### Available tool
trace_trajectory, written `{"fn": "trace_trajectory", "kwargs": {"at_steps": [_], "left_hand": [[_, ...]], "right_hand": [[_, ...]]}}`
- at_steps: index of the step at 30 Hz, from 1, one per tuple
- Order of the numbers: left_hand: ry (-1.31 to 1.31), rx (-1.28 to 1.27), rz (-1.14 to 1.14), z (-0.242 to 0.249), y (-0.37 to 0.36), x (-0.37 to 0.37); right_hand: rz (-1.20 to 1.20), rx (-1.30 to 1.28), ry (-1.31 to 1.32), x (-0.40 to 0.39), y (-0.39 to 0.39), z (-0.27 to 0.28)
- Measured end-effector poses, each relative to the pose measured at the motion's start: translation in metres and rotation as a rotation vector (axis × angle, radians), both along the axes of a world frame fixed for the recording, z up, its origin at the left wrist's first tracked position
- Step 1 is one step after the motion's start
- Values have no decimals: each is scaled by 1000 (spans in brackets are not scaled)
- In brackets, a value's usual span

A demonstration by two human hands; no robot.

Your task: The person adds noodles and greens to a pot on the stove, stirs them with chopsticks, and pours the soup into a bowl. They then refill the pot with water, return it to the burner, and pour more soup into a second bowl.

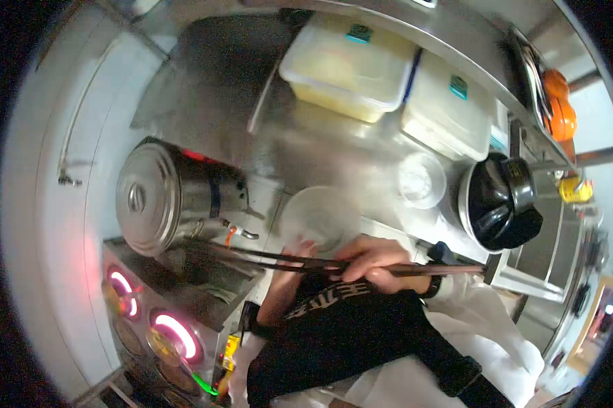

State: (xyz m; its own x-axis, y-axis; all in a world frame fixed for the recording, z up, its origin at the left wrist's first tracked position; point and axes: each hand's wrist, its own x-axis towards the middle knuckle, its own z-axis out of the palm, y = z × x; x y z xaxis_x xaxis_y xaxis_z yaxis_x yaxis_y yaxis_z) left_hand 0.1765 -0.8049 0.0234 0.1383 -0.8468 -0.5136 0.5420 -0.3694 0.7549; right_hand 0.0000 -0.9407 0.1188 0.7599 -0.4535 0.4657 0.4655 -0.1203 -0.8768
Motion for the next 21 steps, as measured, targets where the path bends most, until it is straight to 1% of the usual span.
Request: {"fn": "trace_trajectory", "kwargs": {"at_steps": [1,2,3,4,5,6,7,8,9,10,11,12,13,15,16,17,19,21], "left_hand": [[85,-28,-90,-7,-24,-14],[168,-58,-177,-15,-48,-27],[220,-66,-248,-30,-67,-42],[276,-69,-317,-40,-86,-58],[294,-109,-423,-35,-111,-77],[314,-151,-529,-30,-131,-95],[315,-149,-543,-40,-138,-107],[391,-90,-515,-60,-143,-116],[466,-34,-478,-63,-147,-122],[464,-40,-475,-65,-147,-125],[244,-90,-513,-67,-142,-125],[23,-136,-537,-63,-136,-122],[15,-138,-506,-52,-130,-111],[342,75,-474,-28,-114,-75],[277,116,-474,-30,-101,-57],[251,92,-374,-30,-82,-39],[203,-36,-160,-28,-33,-7],[196,-153,15,-30,19,31]], "right_hand": [[-25,39,68,-24,-7,11],[-88,-20,110,-46,-13,22],[-221,-76,5,-58,-10,9],[-357,-71,37,-74,-4,6],[-490,-67,71,-88,3,5],[-569,-40,83,-98,6,7],[-646,-14,97,-103,9,10],[-747,25,99,-107,14,7],[-749,21,97,-111,18,4],[-791,74,91,-115,21,0],[-827,129,84,-114,22,-2],[-807,181,29,-107,21,0],[-776,179,26,-98,21,0],[-871,177,-3,-74,17,-5],[-849,152,20,-64,15,-12],[-801,195,-5,-48,13,-14],[-669,175,-21,-11,9,-14],[-529,165,4,37,7,-26]]}}
